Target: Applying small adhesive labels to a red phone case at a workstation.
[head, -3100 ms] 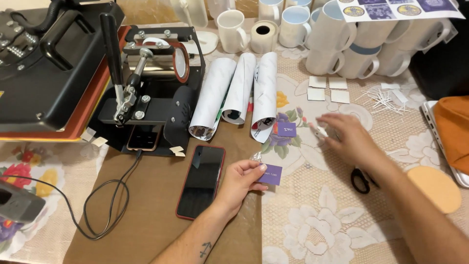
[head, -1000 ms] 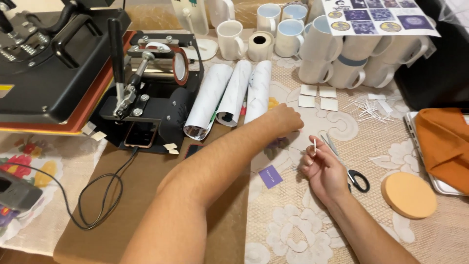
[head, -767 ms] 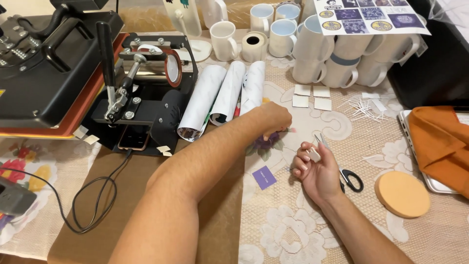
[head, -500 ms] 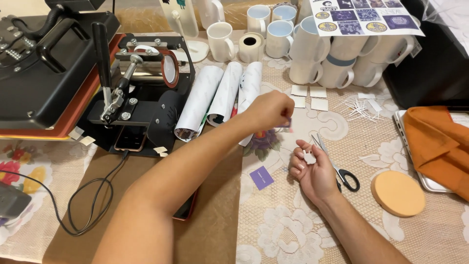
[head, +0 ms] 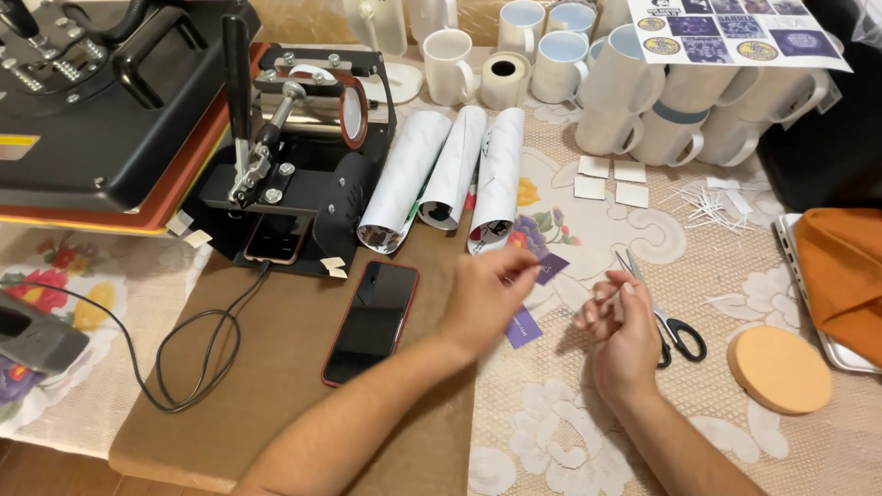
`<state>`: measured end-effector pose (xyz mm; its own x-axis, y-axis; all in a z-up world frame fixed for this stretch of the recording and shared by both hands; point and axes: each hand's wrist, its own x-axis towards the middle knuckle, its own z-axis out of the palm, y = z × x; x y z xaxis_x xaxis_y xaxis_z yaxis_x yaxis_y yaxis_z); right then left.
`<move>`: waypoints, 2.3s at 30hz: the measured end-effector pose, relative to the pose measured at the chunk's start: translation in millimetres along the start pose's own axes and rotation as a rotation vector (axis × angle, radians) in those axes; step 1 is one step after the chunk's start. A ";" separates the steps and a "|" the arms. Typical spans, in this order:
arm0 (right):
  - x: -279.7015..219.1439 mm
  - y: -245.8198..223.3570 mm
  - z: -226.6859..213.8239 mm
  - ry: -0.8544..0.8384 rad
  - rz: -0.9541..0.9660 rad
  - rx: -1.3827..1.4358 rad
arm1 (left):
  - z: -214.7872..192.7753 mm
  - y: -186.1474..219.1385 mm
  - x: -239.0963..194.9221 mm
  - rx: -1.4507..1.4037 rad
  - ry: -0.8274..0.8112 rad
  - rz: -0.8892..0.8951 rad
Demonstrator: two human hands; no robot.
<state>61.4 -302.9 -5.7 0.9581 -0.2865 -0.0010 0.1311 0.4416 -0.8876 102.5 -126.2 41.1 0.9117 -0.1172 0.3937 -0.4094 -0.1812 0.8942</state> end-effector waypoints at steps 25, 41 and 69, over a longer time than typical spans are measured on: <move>-34.3 -12.7 38.0 -0.284 0.367 0.248 | -5.9 8.3 -36.5 -0.119 -0.104 -0.454; -14.0 17.0 4.2 -0.134 0.221 -0.148 | -6.9 0.9 -44.1 -0.634 -0.026 -0.712; -9.8 14.9 2.2 -0.121 0.123 -0.414 | -4.6 -46.0 -43.6 -0.654 0.008 -0.616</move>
<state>54.5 -291.6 -17.9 0.9862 -0.1411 -0.0866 -0.0756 0.0816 -0.9938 81.7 -108.3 -16.2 0.9647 -0.1754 -0.1963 0.2506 0.3833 0.8890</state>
